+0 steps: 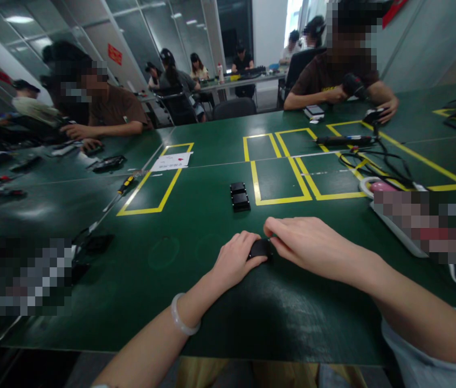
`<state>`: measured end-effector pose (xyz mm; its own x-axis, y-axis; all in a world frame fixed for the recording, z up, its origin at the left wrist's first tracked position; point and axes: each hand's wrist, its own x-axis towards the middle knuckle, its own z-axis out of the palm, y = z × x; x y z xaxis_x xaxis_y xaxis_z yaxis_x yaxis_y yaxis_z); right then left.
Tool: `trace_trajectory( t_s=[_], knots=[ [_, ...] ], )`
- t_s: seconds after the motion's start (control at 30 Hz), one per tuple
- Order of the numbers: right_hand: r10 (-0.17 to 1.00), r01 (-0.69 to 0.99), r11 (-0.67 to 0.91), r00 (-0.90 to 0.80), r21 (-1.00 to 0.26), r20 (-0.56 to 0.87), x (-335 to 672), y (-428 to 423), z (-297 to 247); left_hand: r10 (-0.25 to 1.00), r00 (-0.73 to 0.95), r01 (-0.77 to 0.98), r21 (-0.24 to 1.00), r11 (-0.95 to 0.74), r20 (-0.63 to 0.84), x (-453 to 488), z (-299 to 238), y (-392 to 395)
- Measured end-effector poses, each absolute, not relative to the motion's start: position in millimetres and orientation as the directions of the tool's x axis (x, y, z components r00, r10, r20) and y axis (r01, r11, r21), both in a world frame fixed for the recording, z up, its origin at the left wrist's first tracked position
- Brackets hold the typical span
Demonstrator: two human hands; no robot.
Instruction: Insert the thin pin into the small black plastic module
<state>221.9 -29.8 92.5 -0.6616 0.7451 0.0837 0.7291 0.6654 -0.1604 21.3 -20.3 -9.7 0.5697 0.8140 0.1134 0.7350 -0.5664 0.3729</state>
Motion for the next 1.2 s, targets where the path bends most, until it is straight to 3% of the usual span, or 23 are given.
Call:
trace_trajectory(
  t_s=[0.2,0.4,0.63,0.9,1.1,1.2],
  knots=[
    [0.768,0.762,0.64,-0.638,-0.092,0.06,220.0,-27.4,90.6,0.814,0.57,0.735,0.374,-0.566,0.111,21.1,-9.9,-19.9],
    [0.751,0.729,0.655,-0.656,-0.199,0.071,224.8,-27.7,92.0,0.813,0.572,0.727,0.39,-0.565,0.11,21.1,-8.5,-19.8],
    [0.776,0.772,0.631,-0.628,-0.075,0.061,221.2,-26.7,89.1,0.812,0.574,0.733,0.372,-0.569,0.11,21.0,-10.3,-19.6],
    [0.746,0.728,0.665,-0.659,-0.166,0.097,223.9,-28.8,92.0,0.815,0.568,0.729,0.389,-0.563,0.115,21.2,-10.0,-20.3],
    [0.784,0.783,0.62,-0.616,-0.049,0.072,220.3,-26.1,88.3,0.813,0.57,0.733,0.374,-0.568,0.118,20.8,-11.0,-20.3],
    [0.778,0.773,0.628,-0.626,-0.087,0.053,222.1,-24.2,87.8,0.814,0.57,0.736,0.371,-0.567,0.112,20.7,-10.6,-20.0]
  ],
)
